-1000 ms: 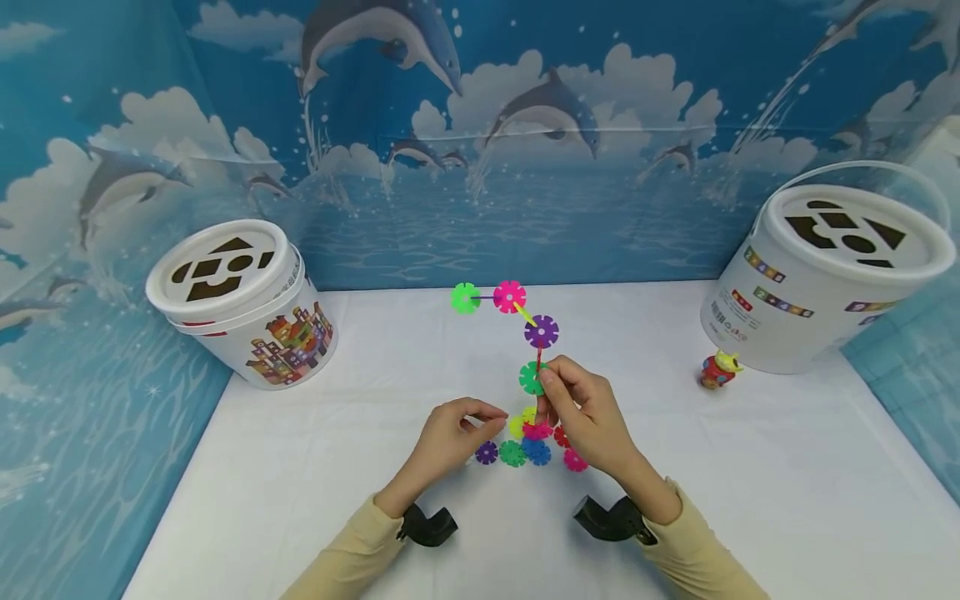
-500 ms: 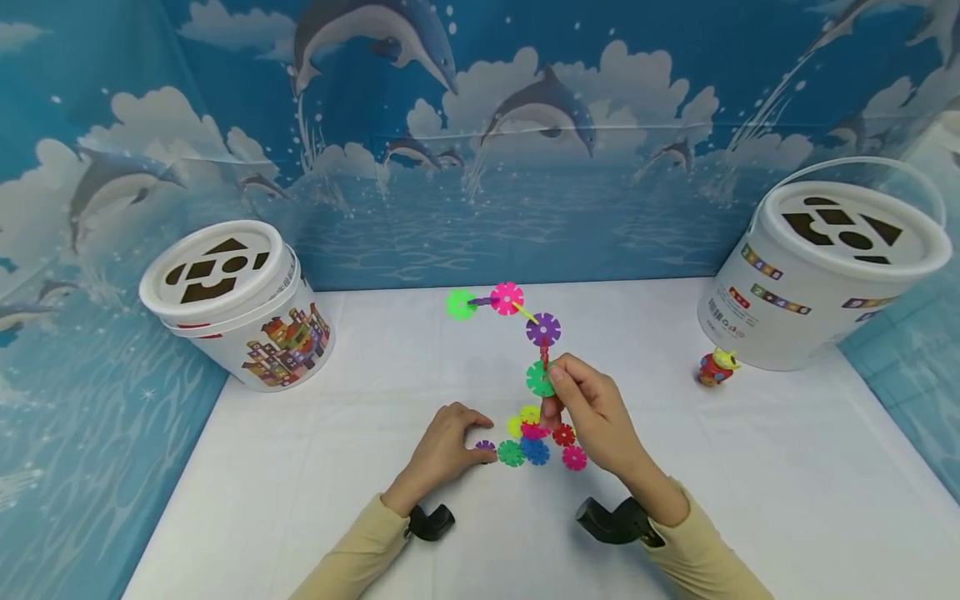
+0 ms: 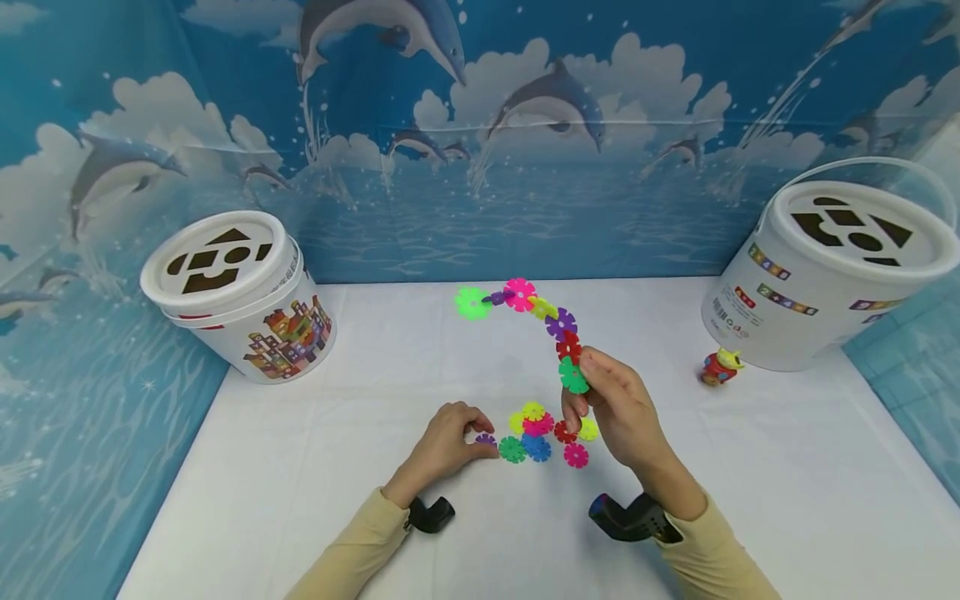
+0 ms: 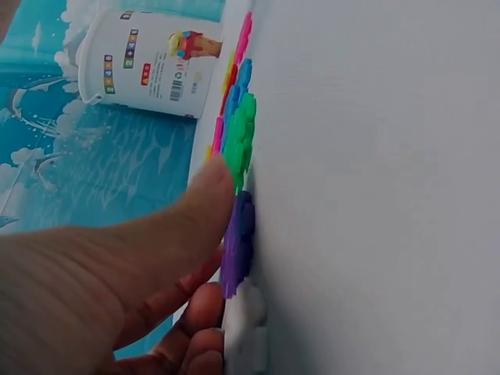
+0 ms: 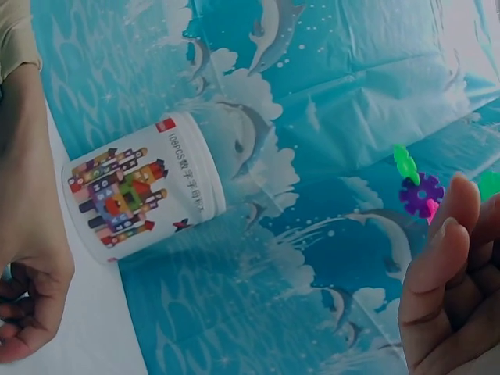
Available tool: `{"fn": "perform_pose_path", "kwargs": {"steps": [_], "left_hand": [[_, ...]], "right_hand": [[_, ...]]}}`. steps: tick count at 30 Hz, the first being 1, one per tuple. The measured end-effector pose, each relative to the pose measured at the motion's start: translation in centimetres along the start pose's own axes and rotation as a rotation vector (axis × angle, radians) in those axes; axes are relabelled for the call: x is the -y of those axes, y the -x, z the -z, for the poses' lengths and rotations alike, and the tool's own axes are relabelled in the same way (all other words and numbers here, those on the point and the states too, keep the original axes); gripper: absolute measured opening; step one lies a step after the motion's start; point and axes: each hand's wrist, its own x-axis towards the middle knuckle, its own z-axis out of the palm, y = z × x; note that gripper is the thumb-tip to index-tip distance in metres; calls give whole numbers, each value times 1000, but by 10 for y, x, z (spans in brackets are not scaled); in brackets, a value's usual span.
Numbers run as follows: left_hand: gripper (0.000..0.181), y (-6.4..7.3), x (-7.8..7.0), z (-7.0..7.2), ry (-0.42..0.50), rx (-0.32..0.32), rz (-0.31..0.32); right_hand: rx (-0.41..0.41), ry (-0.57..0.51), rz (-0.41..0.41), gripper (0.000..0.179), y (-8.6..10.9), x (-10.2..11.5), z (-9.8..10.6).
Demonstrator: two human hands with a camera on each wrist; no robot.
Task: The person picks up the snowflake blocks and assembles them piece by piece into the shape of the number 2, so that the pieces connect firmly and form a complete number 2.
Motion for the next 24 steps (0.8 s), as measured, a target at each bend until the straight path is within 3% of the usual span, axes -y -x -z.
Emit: {"fn": "perform_pose_path", "kwargs": {"steps": [7,12,15,19,24], "left_hand": [[29,-1,-1,3,-15,44,22],[28,-2,1,5,84,49,57],[24,-3,4,6,155,24,70],[17,-2,2,10,184,-27,75],[14,-2,-18,21,260,-97,8]], "right_hand": [[83,-165,22,34,-2,1,4],[111,-212,48,34,-2,1,6],[107,-210,54,34,-2,1,7],[85,-158,41,31,-2,1,6],[35,-48,-20,25,-1,-1,4]]}}
